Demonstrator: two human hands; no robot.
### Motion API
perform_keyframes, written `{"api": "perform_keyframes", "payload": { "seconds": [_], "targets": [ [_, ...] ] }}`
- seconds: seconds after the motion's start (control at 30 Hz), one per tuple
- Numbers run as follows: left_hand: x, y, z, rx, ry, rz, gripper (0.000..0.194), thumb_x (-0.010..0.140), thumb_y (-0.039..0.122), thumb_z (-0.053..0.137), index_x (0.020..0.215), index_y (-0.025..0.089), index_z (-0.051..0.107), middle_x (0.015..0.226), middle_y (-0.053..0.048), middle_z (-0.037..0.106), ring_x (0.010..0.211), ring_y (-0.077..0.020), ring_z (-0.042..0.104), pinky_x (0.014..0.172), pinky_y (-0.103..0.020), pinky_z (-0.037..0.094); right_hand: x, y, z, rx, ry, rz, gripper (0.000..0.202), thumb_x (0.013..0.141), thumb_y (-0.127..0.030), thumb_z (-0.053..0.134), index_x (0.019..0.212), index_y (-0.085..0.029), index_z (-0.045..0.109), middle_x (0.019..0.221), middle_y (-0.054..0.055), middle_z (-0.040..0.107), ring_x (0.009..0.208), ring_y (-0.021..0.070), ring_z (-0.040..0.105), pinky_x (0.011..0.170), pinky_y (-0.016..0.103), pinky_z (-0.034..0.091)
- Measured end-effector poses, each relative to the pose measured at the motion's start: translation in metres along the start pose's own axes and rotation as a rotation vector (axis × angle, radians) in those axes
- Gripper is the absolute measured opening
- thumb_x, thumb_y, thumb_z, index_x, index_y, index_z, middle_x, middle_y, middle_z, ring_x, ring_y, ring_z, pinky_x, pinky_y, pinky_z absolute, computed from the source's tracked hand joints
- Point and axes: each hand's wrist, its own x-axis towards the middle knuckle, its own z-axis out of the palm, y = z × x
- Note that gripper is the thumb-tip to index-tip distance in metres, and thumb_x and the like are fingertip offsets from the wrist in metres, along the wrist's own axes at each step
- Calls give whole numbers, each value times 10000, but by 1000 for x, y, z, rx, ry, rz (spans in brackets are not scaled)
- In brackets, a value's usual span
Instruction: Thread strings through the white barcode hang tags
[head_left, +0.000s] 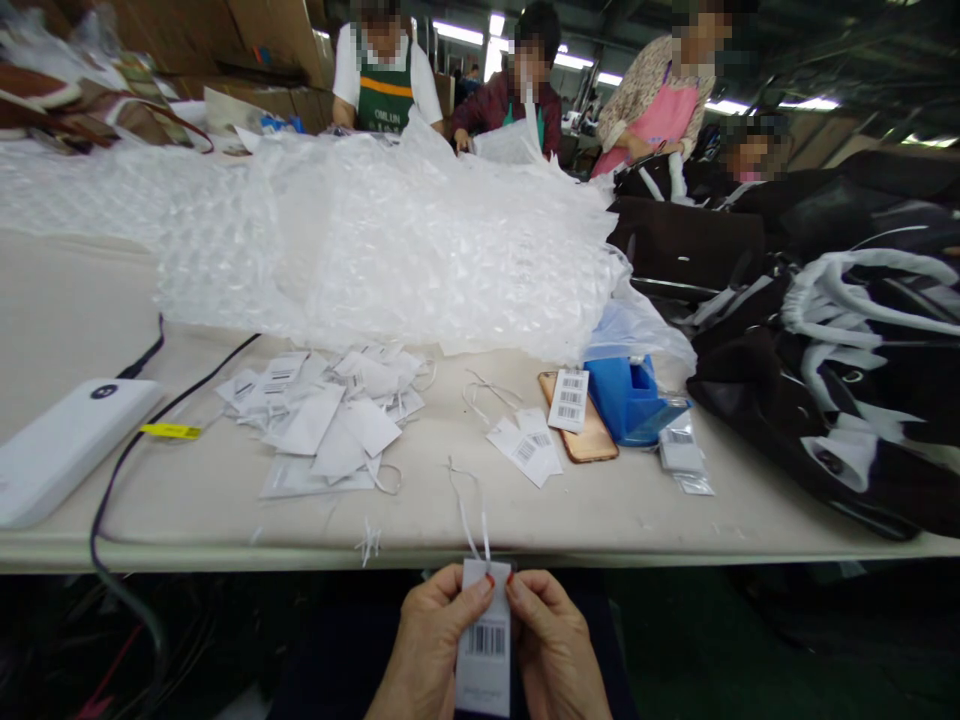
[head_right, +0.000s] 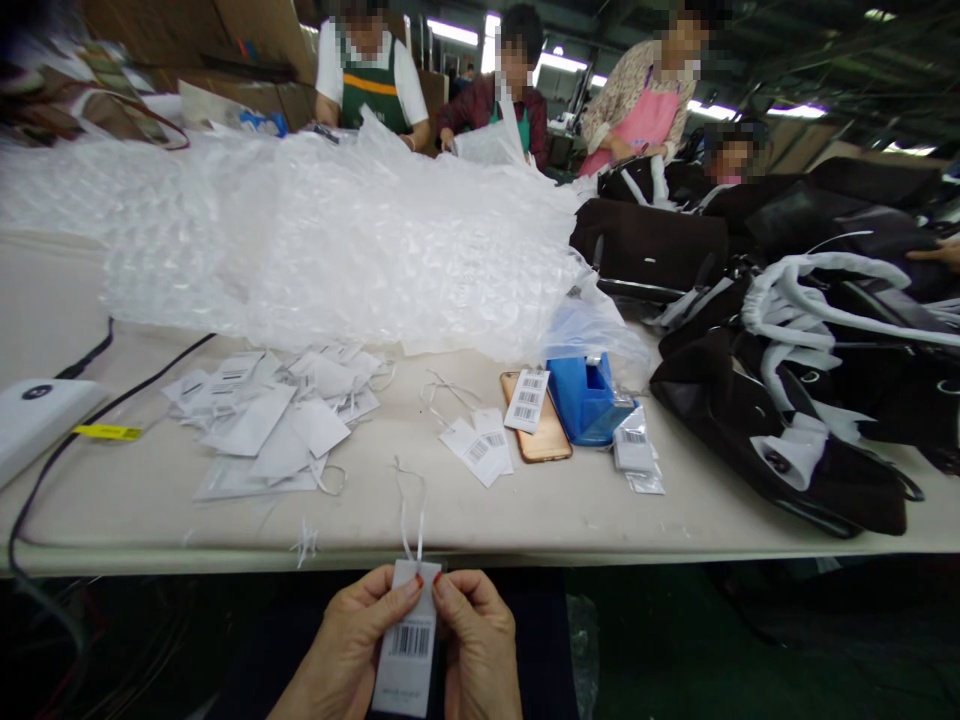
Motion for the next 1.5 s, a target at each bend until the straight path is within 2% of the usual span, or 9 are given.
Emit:
{"api": "perform_keyframes", "payload": {
  "seconds": [0.17, 0.3, 0.63, 0.9, 1.0, 1.13, 1.27, 1.33, 1.5],
  "targets": [
    [1, 0, 0, -98, 7, -56, 278, 474, 277, 824, 644, 103, 688, 558, -41, 674, 491, -96, 548, 510, -201, 417, 1, 0, 0, 61, -42, 103, 332, 344, -328, 870, 455, -166, 602, 446, -32, 573, 460, 72, 471, 473, 196, 365],
    [1, -2, -3, -94, 3, -52, 276, 496, 283, 818, 664, 105, 689, 562, -37, 666, 492, -105, 548, 522, -223, 428, 3, 0, -2, 61, -58, 154, 345, 330, -319, 872, 456, -161, 592, 432, -43, 542, 427, 57, 435, 444, 184, 330],
    [14, -19, -19, 145, 6, 39, 409, 498, 450, 787, 684, 101, 682, 541, -44, 661, 480, -129, 542, 489, -227, 375, 7, -5, -11, -221, -77, -112, 309, 457, -309, 837, 523, -139, 588, 419, -48, 510, 405, 46, 402, 434, 172, 251],
    [4, 0, -10, -75, -210, -170, 294, 512, 262, 819, 720, 91, 700, 557, -33, 645, 489, -84, 525, 505, -189, 367, 11, -9, -18, -97, -216, 88, 298, 412, -277, 849, 516, -150, 601, 467, -27, 555, 449, 69, 449, 474, 189, 321],
    [2, 7, -9, -99, -331, -252, 220, 551, 216, 792, 688, 72, 696, 551, -30, 632, 479, -61, 520, 503, -163, 363, 9, -16, -15, -94, -338, 134, 245, 447, -235, 831, 520, -145, 616, 499, -21, 570, 443, 75, 475, 454, 192, 341],
    [0, 7, -8, -128, -451, -374, 216, 611, 200, 749, 783, 82, 694, 647, -79, 701, 579, -141, 645, 552, -191, 444, 4, -28, -9, -123, -439, 187, 179, 492, -175, 805, 525, -144, 631, 587, -44, 549, 351, 22, 388, 333, 165, 239],
    [0, 3, -9, -216, -560, -438, 216, 649, 213, 735, 831, 113, 676, 713, -96, 732, 644, -184, 687, 648, -246, 511, 3, -34, -6, -129, -456, 162, 192, 434, -164, 836, 503, -143, 658, 714, -15, 574, 532, 67, 512, 491, 194, 390],
    [1, 0, -10, -234, -583, -439, 208, 651, 224, 741, 818, 122, 671, 692, -89, 734, 622, -174, 686, 628, -233, 518, 5, -34, -6, -126, -480, 132, 208, 397, -178, 853, 498, -154, 672, 715, -11, 565, 623, 97, 525, 559, 208, 402],
    [5, -6, -12, -196, -519, -387, 196, 621, 238, 773, 745, 129, 669, 560, -42, 694, 475, -102, 629, 470, -147, 430, 14, -34, -9, -177, -572, 99, 201, 413, -206, 854, 530, -174, 694, 728, -22, 534, 646, 92, 491, 569, 203, 362]
  ]
}}
